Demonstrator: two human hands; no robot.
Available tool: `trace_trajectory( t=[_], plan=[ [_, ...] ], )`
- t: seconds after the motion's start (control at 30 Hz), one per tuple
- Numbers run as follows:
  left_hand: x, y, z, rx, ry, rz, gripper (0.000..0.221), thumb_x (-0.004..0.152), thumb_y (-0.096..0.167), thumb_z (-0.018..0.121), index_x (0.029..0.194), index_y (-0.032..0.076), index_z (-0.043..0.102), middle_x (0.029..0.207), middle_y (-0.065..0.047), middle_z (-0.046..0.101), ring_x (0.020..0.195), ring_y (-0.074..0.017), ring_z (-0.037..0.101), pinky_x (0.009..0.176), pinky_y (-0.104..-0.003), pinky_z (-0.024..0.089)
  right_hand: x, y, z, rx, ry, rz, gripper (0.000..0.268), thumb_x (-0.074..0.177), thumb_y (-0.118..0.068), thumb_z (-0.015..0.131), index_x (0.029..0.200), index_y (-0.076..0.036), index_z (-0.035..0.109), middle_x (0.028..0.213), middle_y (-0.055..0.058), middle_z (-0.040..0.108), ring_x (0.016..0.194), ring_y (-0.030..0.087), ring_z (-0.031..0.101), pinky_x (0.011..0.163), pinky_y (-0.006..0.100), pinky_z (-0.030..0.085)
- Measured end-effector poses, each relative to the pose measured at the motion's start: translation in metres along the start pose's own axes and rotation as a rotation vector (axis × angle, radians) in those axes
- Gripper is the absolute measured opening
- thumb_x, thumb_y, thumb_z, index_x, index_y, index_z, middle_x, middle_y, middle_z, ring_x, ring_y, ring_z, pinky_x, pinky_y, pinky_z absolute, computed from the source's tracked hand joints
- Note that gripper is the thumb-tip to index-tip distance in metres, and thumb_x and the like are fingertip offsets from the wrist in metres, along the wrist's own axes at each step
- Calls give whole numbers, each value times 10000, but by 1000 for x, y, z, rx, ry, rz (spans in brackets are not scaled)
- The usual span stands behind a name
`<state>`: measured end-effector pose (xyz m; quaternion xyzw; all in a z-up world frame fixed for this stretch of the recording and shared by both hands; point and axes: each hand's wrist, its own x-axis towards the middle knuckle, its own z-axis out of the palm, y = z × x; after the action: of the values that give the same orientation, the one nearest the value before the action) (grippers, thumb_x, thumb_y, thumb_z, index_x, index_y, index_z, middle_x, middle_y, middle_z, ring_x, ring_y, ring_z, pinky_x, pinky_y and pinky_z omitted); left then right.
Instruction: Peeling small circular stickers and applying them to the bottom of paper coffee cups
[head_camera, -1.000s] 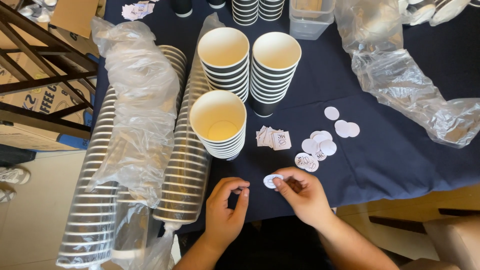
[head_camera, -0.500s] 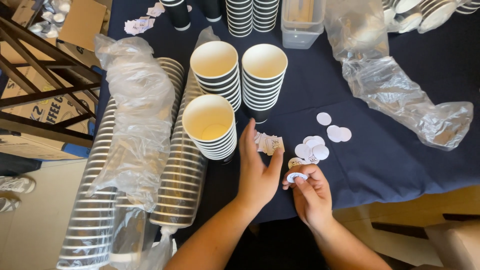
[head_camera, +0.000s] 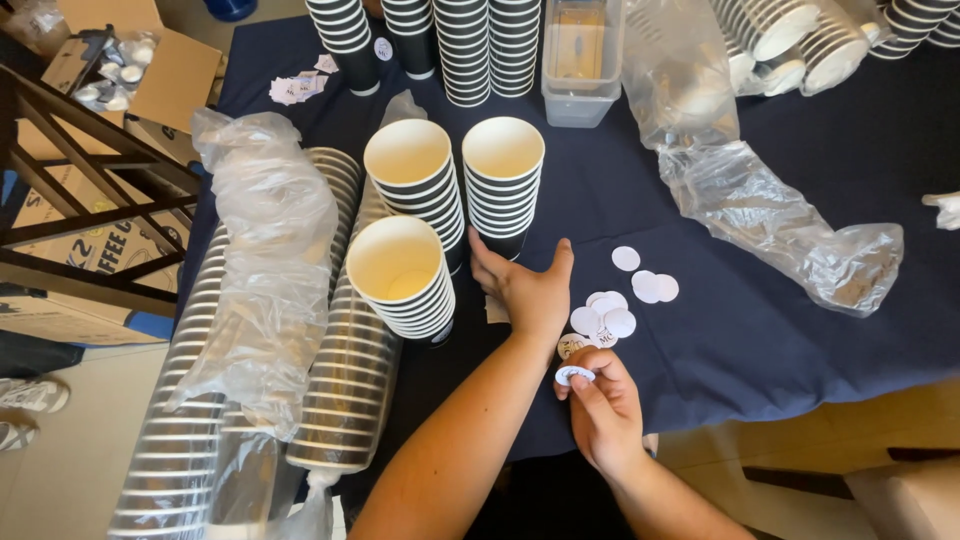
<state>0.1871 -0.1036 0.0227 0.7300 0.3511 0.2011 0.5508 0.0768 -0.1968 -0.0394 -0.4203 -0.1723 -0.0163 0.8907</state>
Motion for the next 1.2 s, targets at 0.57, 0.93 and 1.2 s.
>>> trace_trajectory(
  t=[0.57,0.93,1.2],
  plan=[
    [43,-1,42,-111,207,20,895,644,374,928,1391,202,466,1416,-171,468,1267,-477,477,1021,-622,401,2,-9,5,-149,-68,-28,114,987,-98,610,894,-61,555,763,99,546,712,195,519,713,313,411],
    [-48,12,-85,-146,-469,691,739,860,371,734,1462,56,442,1346,-194,556,1297,-366,567,1091,-461,434,-25,-6,-38,-174,-290,157,136,963,-108,712,932,-25,608,923,150,730,837,211,694,786,318,537],
    [-53,-48,-155,-607,-853,517,785,1082,600,382,1537,-40,359,1580,-227,446,1482,-301,411,1224,-413,291,-24,-33,-25,-61,-867,190,427,1103,-359,600,923,25,652,898,255,680,790,421,690,772,503,593]
  ],
)
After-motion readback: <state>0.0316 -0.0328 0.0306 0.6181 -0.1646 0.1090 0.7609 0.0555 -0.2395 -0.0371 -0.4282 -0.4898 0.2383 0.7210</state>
